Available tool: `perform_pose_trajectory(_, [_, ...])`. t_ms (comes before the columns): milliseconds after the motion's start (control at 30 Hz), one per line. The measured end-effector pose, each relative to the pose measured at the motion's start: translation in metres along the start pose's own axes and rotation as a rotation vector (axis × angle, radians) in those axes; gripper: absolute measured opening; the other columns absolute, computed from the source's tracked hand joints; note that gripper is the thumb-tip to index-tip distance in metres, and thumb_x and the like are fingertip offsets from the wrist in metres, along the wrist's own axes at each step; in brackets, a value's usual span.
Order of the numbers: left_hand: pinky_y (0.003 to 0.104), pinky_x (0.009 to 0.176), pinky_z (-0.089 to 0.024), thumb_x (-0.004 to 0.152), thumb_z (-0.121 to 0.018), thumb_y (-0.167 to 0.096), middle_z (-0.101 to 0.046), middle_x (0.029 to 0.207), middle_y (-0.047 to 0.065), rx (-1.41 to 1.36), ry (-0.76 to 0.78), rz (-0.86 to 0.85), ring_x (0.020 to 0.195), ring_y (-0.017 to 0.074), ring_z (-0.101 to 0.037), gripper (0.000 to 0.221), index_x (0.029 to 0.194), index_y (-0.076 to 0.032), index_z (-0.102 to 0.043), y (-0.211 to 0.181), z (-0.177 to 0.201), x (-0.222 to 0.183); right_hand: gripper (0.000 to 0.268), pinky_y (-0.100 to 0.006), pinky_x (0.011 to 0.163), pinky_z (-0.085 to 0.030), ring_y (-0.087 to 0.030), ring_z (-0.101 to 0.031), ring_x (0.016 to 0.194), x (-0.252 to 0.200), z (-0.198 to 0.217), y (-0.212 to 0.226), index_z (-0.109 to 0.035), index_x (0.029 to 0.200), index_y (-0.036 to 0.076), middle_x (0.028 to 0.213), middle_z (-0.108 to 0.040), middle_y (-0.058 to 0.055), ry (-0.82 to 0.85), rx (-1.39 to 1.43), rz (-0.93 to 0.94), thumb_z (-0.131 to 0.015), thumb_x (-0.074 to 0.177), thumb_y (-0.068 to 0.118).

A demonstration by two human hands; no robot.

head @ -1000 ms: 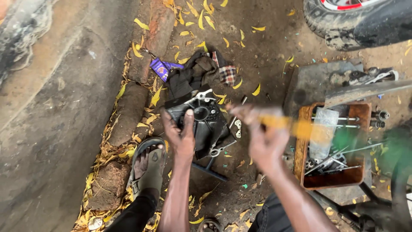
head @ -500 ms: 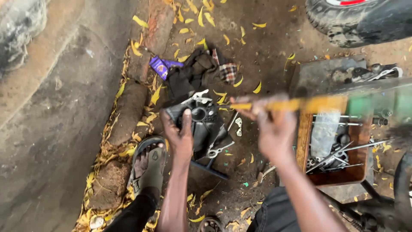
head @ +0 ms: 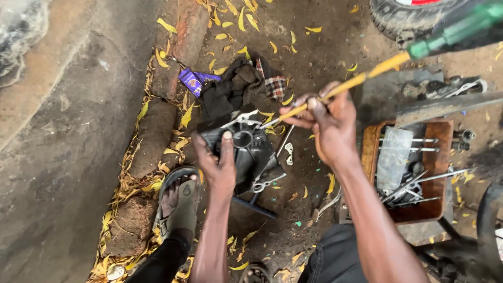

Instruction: The person is disassembling a motorcycle engine or transmission component on the ground using tools like a screwdriver and a T-handle wrench.

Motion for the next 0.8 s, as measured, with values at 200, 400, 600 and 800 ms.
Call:
perform_pose_trajectory(200, [0.035, 0.103, -0.052, 0.102, -0.063, -0.010, -0.060, 0.130, 0.011, 0.005, 0.025, -0.012, 0.116, 0.0189, -0.062, 0.052, 0.146, -0.003, -0.035, -0.010, -0.007, 0.000, 0.017, -0.057, 0.085, -0.065, -0.041, -0.075, 0.098, 0.017, 0.018, -0.006, -0.037, 0.112, 0.009, 0.102, -0.065, -0.015, 0.053, 0.181, -0.134, -0.047, 0.106, -0.003])
perform_pose_trajectory(400, [0.033, 0.100, -0.050, 0.105, -0.060, -0.005, -0.061, 0.125, 0.008, -0.151, 0.088, -0.067, 0.112, 0.0167, -0.059, 0.038, 0.141, -0.003, -0.048, -0.002, -0.013, 0.001, 0.015, -0.059, 0.093, -0.065, -0.027, -0.068, 0.088, 0.009, 0.007, 0.009, -0.043, 0.115, 0.008, 0.094, -0.062, -0.012, 0.089, 0.212, 0.046, -0.054, 0.108, 0.001])
perform_pose_trajectory(600, [0.030, 0.102, -0.047, 0.106, -0.060, -0.005, -0.061, 0.126, 0.008, -0.150, 0.117, -0.073, 0.113, 0.0142, -0.057, 0.035, 0.140, -0.003, -0.048, -0.017, -0.021, -0.002, 0.007, -0.040, 0.074, -0.056, -0.016, -0.053, 0.072, 0.001, -0.005, 0.022, -0.050, 0.105, 0.008, 0.081, -0.052, -0.006, 0.083, 0.377, 0.199, -0.050, 0.107, 0.001])
perform_pose_trajectory(800, [0.028, 0.102, -0.046, 0.105, -0.059, -0.005, -0.061, 0.128, 0.008, -0.116, 0.133, -0.062, 0.114, 0.0137, -0.057, 0.038, 0.141, -0.002, -0.046, -0.020, -0.026, -0.007, 0.012, -0.024, 0.051, -0.037, -0.010, -0.039, 0.059, -0.003, 0.011, 0.021, -0.049, 0.101, 0.008, 0.074, -0.045, -0.002, 0.044, 0.460, 0.259, -0.048, 0.110, -0.001])
Point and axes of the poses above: each hand's wrist, its own x-axis towards the middle knuckle, its own z-axis out of the back of the hand, y = z × x, the point moved 1 cm from there along x, towards the middle knuckle
